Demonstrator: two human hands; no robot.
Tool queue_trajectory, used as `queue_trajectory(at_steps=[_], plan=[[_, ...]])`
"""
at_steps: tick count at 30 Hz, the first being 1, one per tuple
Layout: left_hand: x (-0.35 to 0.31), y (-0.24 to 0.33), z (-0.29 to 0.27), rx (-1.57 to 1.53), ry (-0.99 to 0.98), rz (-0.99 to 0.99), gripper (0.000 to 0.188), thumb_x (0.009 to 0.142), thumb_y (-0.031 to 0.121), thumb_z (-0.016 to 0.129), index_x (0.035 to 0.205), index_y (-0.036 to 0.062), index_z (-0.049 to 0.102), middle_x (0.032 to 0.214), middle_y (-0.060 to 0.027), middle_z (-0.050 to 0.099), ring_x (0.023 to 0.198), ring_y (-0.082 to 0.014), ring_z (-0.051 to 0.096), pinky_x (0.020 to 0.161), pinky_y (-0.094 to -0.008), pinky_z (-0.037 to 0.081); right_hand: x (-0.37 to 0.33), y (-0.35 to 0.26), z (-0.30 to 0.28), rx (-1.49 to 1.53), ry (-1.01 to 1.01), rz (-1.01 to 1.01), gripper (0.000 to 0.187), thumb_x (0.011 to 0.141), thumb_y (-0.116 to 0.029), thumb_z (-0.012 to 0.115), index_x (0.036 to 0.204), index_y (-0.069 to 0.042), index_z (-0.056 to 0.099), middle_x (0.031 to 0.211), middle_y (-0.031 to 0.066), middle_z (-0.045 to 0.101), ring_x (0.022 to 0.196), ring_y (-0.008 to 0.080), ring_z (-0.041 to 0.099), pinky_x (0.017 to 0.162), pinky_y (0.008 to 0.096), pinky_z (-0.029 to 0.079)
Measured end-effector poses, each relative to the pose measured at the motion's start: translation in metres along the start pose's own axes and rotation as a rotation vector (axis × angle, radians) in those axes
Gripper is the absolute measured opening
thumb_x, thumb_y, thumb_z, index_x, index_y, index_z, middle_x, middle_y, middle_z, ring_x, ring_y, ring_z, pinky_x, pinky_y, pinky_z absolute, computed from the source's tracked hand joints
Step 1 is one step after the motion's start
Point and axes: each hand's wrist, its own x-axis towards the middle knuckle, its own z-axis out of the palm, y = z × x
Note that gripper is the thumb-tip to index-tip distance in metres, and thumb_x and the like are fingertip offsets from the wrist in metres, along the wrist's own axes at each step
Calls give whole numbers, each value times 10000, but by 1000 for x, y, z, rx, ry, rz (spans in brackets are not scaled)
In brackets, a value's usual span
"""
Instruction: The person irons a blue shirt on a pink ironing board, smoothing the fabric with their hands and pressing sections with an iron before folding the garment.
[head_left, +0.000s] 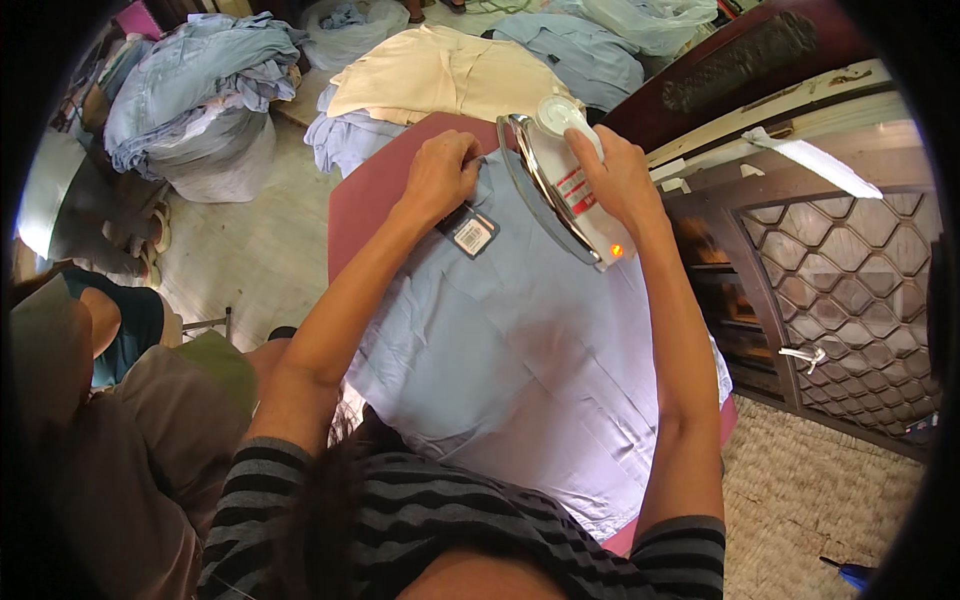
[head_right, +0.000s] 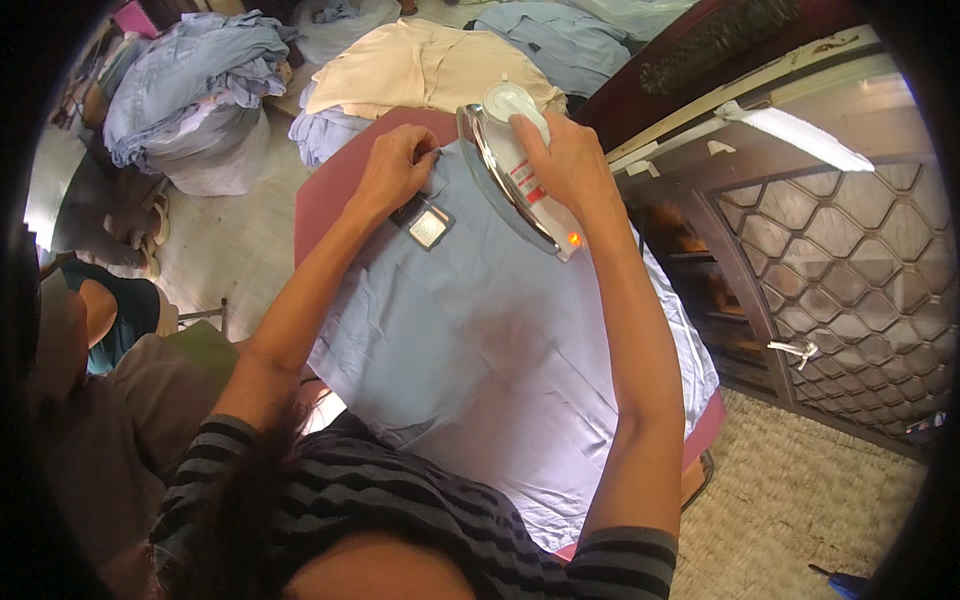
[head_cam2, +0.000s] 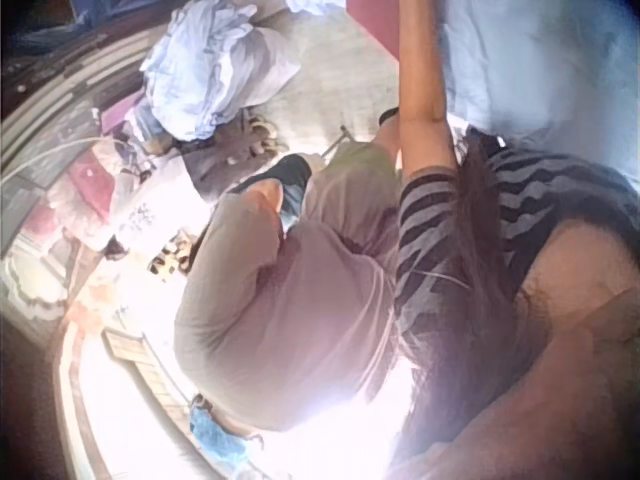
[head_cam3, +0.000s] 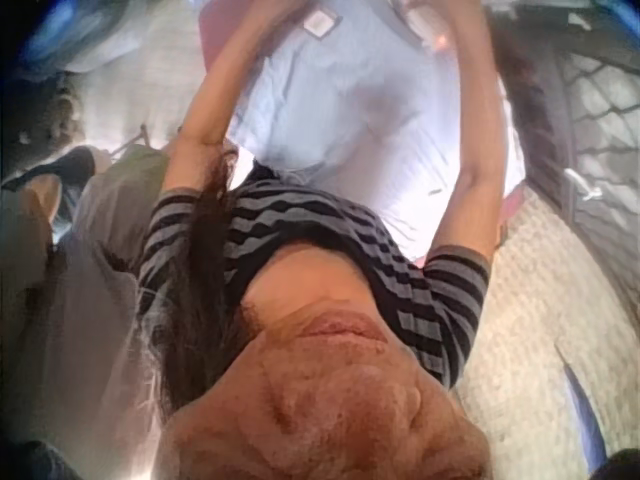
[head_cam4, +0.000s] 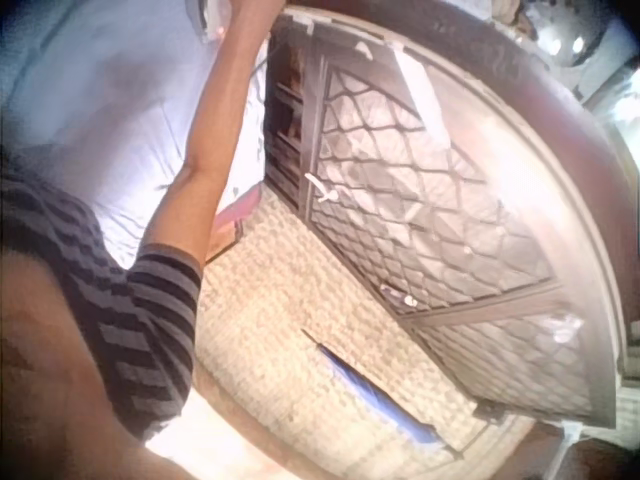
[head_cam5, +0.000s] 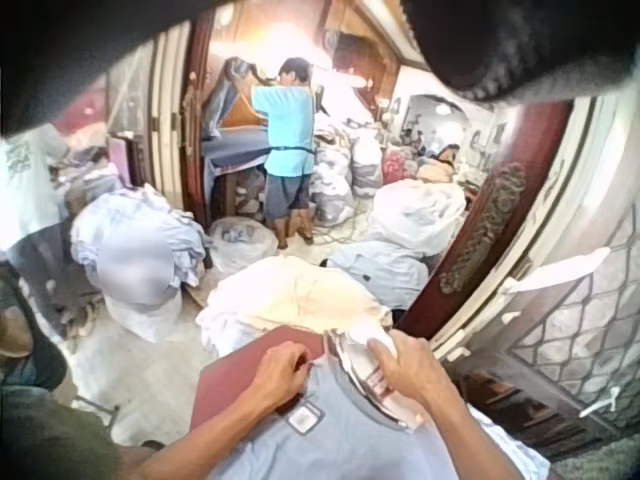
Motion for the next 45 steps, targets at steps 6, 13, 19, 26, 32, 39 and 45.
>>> queue_trajectory(at_steps=[6, 13, 19, 26, 32, 39, 45], plan=[[-3, -8, -4, -117, 67, -91, 91, 771, 39, 718, 856, 11, 704, 782, -91, 640, 669, -183, 614, 624, -313, 489, -41, 15, -12, 23, -49, -63, 484, 961, -431, 555, 988, 44, 643, 810, 302, 646, 780, 463, 641, 728, 471, 491], [3, -4, -1, -232, 39, -216, 94, 722, 45, 736, 810, 11, 728, 784, -127, 660, 700, -239, 652, 665, -358, 515, -24, 7, -14, -37, -131, -46, 506, 958, -444, 553, 977, 54, 644, 868, 324, 646, 862, 467, 643, 758, 476, 490], [1, -13, 1, -183, 89, -143, 116, 735, 91, 734, 815, 6, 728, 778, -129, 657, 700, -244, 650, 666, -358, 517, 24, -8, 19, 6, -30, -52, 569, 951, -483, 540, 982, 74, 656, 918, 318, 665, 906, 465, 655, 823, 488, 495], [0, -13, -4, -146, 19, -133, 140, 779, 122, 755, 862, 13, 726, 788, -84, 642, 696, -172, 619, 652, -307, 495, -17, 3, 0, 0, -105, 30, 534, 978, -466, 523, 1062, 46, 652, 937, 271, 682, 871, 411, 658, 812, 437, 495], [8, -6, 2, 0, 9, -87, 203, 788, 197, 753, 840, 4, 717, 793, -114, 630, 707, -239, 624, 661, -362, 494, 2, 2, 5, -5, -45, -23, 561, 963, -488, 500, 1035, 41, 674, 933, 316, 670, 913, 459, 655, 840, 480, 493], [21, -8, -7, -1, -163, -164, 205, 775, 199, 764, 830, 7, 722, 779, -153, 670, 737, -287, 660, 689, -394, 505, -83, 19, -21, 87, -84, 68, 472, 969, -421, 555, 930, 42, 644, 844, 279, 667, 788, 397, 670, 740, 441, 495], [23, -15, -9, -143, -163, -202, 181, 781, 164, 741, 865, 4, 735, 765, -174, 692, 742, -306, 682, 703, -400, 516, -75, 9, -18, 122, -85, 30, 433, 963, -398, 589, 895, 28, 632, 724, 245, 637, 638, 326, 649, 641, 417, 484]])
